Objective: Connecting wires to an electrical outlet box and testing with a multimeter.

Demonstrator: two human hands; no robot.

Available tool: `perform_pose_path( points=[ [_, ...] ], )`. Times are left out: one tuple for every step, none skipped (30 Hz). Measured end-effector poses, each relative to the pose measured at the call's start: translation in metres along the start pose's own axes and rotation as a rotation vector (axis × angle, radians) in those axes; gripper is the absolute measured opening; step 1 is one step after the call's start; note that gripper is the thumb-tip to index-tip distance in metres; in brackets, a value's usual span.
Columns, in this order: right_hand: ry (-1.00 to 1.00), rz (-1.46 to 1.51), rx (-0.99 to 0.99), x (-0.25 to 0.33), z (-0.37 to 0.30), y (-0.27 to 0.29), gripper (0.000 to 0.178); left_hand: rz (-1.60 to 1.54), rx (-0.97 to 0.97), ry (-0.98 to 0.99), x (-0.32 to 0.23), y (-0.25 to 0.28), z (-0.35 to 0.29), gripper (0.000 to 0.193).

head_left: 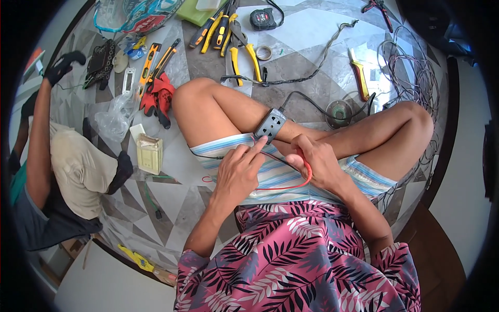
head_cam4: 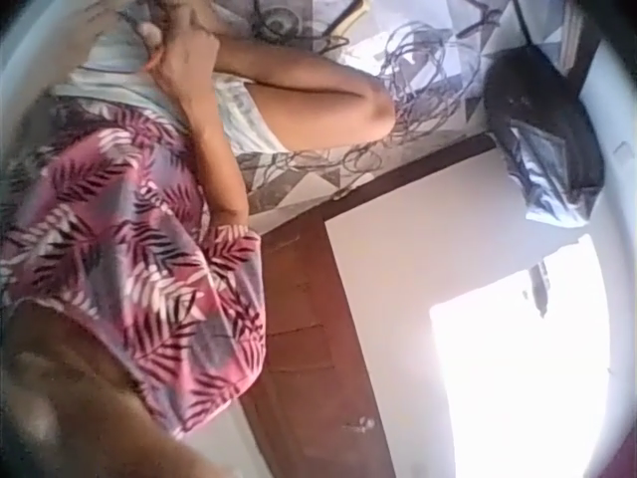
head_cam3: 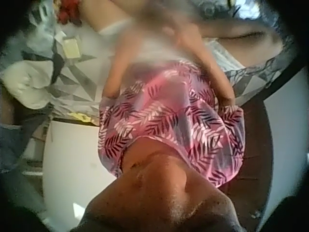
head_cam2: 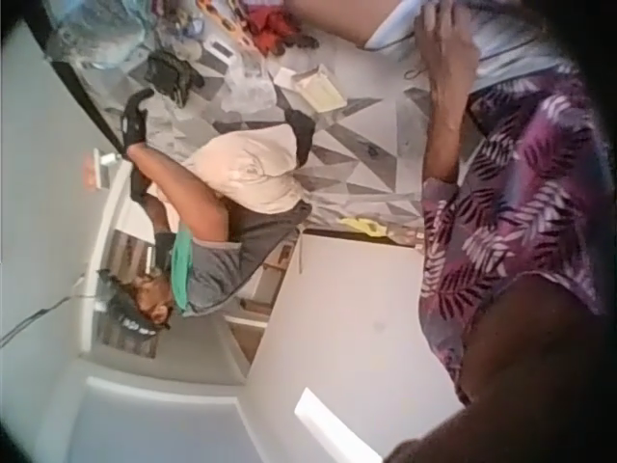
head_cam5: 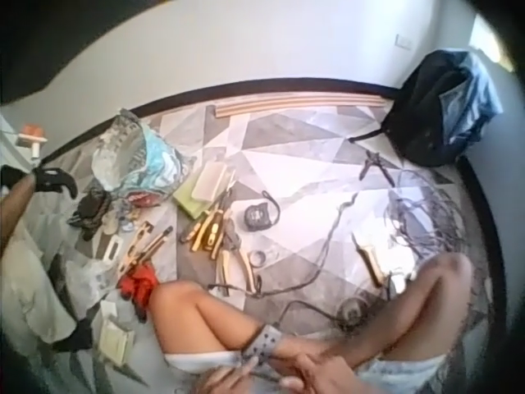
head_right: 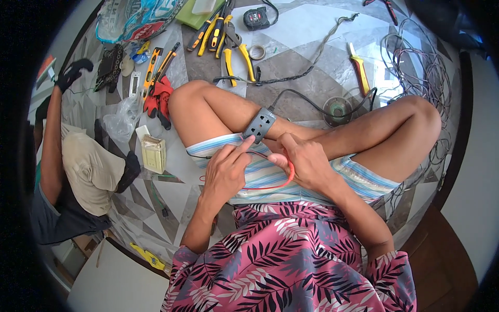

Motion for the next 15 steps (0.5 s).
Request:
perform_pose_path(
  points=[
    [-0.079,0.039,0.015,-0.006,0.0,0.0,0.036,0.004,0.004,-0.003,0.001,-0.003,0.0,0.018],
    [-0.042,0.076,-0.047,-0.004,0.002,0.005,0.027,0.035,0.026,0.028,0.004,-0.007,-0.001,0.02],
    [-0.045,0.08,-0.048,-0.004,0.003,0.007,0.027,0.062,0.051,0.06,0.006,-0.011,-0.002,0.022],
    [-0.016,0.111,-0.069,-0.002,0.006,0.01,0.026,0.062,0.056,0.06,0.005,-0.012,-0.002,0.022],
    [0.015,0.142,-0.088,-0.001,0.009,0.011,0.025,0.045,0.051,0.08,0.004,-0.012,-0.001,0.024],
    [0.018,0.144,-0.087,-0.002,0.013,0.01,0.025,0.032,0.043,0.101,0.004,-0.011,0.001,0.026],
    [0.089,0.154,-0.133,0.002,0.016,0.013,0.027,0.034,0.041,0.105,0.004,-0.011,0.001,0.026],
    [0.162,0.164,-0.177,0.006,0.017,0.015,0.03,0.044,0.051,0.102,0.003,-0.012,0.002,0.025],
    [0.168,0.167,-0.17,0.008,0.019,0.014,0.03,0.055,0.059,0.104,0.003,-0.012,0.001,0.025],
    [0.187,0.071,-0.176,0.012,0.019,0.014,0.031,0.057,0.055,0.113,0.003,-0.012,0.0,0.025],
    [0.207,-0.025,-0.182,0.015,0.02,0.013,0.033,0.047,0.057,0.124,0.004,-0.012,-0.001,0.026],
    [0.212,-0.025,-0.174,0.016,0.022,0.01,0.033,0.036,0.057,0.133,0.004,-0.013,-0.002,0.026],
    [0.202,0.009,-0.193,0.015,0.025,0.007,0.03,0.033,0.051,0.142,0.005,-0.014,-0.003,0.026],
    [0.191,0.043,-0.211,0.013,0.026,0.004,0.027,0.039,0.053,0.133,0.005,-0.015,-0.003,0.026],
    [0.197,0.041,-0.201,0.013,0.028,-0.001,0.027,0.046,0.054,0.124,0.006,-0.015,-0.003,0.026]
  ],
)
Point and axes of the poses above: each hand's wrist, its own z-axis towards the middle knuckle, its own y-axis out of the back of the hand, x = y × z, the point moved 7 cm from there along z, towards the middle knuckle, and after that the axes turned 5 degrees about -z, right-handed, at the moved point
